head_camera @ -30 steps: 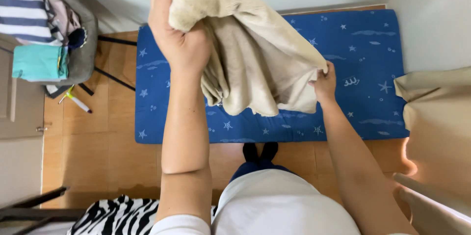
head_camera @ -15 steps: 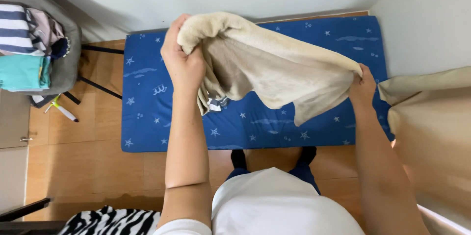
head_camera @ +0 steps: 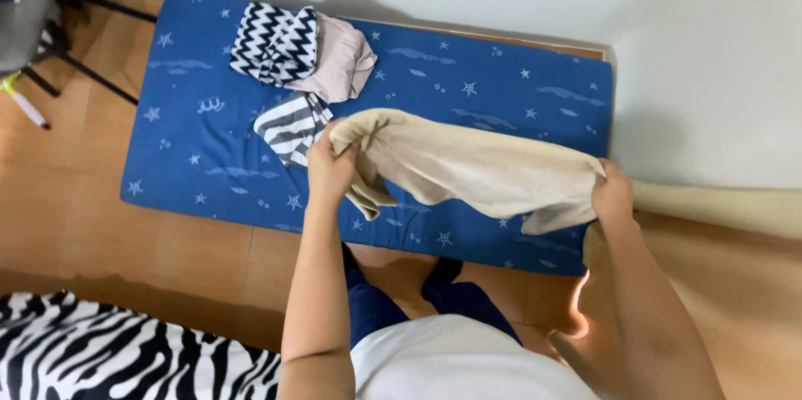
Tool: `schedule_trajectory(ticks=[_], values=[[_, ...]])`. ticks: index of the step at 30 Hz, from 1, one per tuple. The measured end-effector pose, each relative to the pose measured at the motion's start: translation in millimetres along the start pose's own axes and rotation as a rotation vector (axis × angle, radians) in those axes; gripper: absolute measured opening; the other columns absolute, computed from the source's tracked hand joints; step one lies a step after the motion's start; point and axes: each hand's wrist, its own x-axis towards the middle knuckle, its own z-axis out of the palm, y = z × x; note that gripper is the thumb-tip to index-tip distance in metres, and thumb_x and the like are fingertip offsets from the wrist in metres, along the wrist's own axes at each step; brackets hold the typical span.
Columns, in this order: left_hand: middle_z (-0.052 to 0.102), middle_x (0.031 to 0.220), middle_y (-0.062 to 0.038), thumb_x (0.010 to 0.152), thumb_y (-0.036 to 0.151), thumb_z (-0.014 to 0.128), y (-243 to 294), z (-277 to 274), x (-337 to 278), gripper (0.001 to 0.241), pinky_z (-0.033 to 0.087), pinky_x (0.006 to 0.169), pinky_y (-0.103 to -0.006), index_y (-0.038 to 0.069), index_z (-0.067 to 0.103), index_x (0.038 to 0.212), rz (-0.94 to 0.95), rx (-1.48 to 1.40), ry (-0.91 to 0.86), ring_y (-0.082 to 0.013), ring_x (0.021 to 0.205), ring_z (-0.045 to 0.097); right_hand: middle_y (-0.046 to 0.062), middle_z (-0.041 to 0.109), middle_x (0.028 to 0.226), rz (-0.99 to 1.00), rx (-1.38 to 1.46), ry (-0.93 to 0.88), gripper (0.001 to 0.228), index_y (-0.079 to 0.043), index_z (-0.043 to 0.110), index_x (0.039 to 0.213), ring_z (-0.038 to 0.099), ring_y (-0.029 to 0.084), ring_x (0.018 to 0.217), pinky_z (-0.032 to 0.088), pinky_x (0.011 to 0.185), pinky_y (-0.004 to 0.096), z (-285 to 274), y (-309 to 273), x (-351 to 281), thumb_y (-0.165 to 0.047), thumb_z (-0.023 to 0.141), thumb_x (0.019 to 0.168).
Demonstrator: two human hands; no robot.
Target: The person folds a light blue shirt, a striped shirt, and a beige towel on a bed and a blue mat. The folded items are stacked on a nearby chair.
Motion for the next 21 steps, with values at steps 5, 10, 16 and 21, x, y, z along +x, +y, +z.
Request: schedule_trajectory(ticks=[5,10,16,21], values=[[0.078,0.100,-0.014,0.090,0.015,0.074,-54.2,21.6,-15.1,0.028,0.056,0.082,-0.0332,0.007,0.071,0.117,-0.196,0.082,0.031,-0.0229,0.095,0.077,0.029,0.068,0.113,-0.011,-0.040,-0.146,0.031,-0.003,0.067,0.127,0.063,0.048,0.106,0.050,0.093,0.053,35.8,32.0,27.1,-0.005,0.059,0.097],[0.079,0.101,-0.014,0.088,0.021,0.075,-170.0,37.5,-7.0,0.030,0.056,0.084,-0.0344,0.007,0.073,0.114,-0.384,0.125,0.082,-0.0243,0.098,0.076,0.028,0.069,0.110,-0.016,-0.101,-0.278,0.031,-0.005,0.068,0.126,0.063,0.047,0.104,0.050,0.093,0.053,104.5,26.8,54.2,-0.010,0.061,0.095],[0.077,0.108,-0.018,0.087,0.030,0.077,-340.6,59.2,19.9,0.038,0.054,0.088,-0.0401,0.009,0.072,0.118,-0.539,0.236,0.016,-0.0329,0.105,0.072,0.028,0.069,0.105,-0.111,-0.266,-0.384,0.035,-0.009,0.070,0.127,0.065,0.046,0.099,0.051,0.091,0.053,240.3,59.0,86.5,-0.013,0.062,0.093],[0.074,0.109,-0.020,0.086,0.034,0.075,-447.1,80.5,55.8,0.042,0.053,0.087,-0.0444,0.011,0.071,0.120,-0.457,0.326,-0.009,-0.0391,0.106,0.068,0.026,0.070,0.099,-0.195,-0.271,-0.280,0.033,-0.011,0.073,0.121,0.067,0.047,0.095,0.054,0.087,0.054,298.1,33.7,129.3,-0.005,0.057,0.092]])
